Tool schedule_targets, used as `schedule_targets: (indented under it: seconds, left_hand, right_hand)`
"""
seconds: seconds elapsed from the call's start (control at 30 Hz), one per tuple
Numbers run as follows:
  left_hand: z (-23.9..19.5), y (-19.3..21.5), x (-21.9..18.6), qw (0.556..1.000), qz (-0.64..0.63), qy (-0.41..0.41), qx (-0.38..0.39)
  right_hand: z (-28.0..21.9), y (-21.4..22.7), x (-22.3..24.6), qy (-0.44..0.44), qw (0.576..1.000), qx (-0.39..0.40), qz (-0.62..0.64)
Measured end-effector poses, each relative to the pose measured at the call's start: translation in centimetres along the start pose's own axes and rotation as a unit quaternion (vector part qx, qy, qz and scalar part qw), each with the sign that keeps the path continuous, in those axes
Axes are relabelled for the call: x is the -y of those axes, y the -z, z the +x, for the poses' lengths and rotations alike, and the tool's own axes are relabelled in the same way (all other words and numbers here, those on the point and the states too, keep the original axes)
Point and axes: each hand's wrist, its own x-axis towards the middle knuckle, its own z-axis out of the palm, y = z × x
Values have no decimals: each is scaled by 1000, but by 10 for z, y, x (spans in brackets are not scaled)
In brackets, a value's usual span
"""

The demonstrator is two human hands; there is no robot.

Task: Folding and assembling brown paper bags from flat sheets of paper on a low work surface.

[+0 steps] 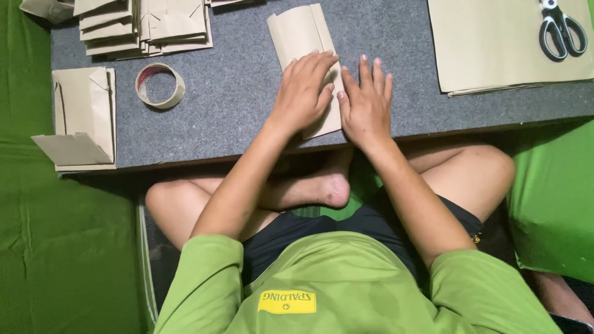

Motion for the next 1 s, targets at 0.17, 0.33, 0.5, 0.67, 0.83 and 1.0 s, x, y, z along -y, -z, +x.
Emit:
schedule_targets:
  seconds: [0.17,0.33,0.5,0.67,0.83,1.0]
  left_hand:
    - [4,-21,8,997,28,22,68]
    - [3,-23,8,996,52,14,66]
    - [3,-28,10,993,68,36,89]
    - [5,-34,19,989,79,42,115]
    - [7,-35,19,989,66,47,124]
    - [10,-24,13,982,69,63,166]
  right_hand:
    - [-37,23,9,-8,995,-57,79]
    - [-60,47,7,1,993,-18,119]
    - [-60,46,1,-14,990,41,136]
    - [-38,40,0,-14,994,76,80]
    - [-10,37,-2,3,992,120,27]
    - [35,22,-16,3,985,170,25]
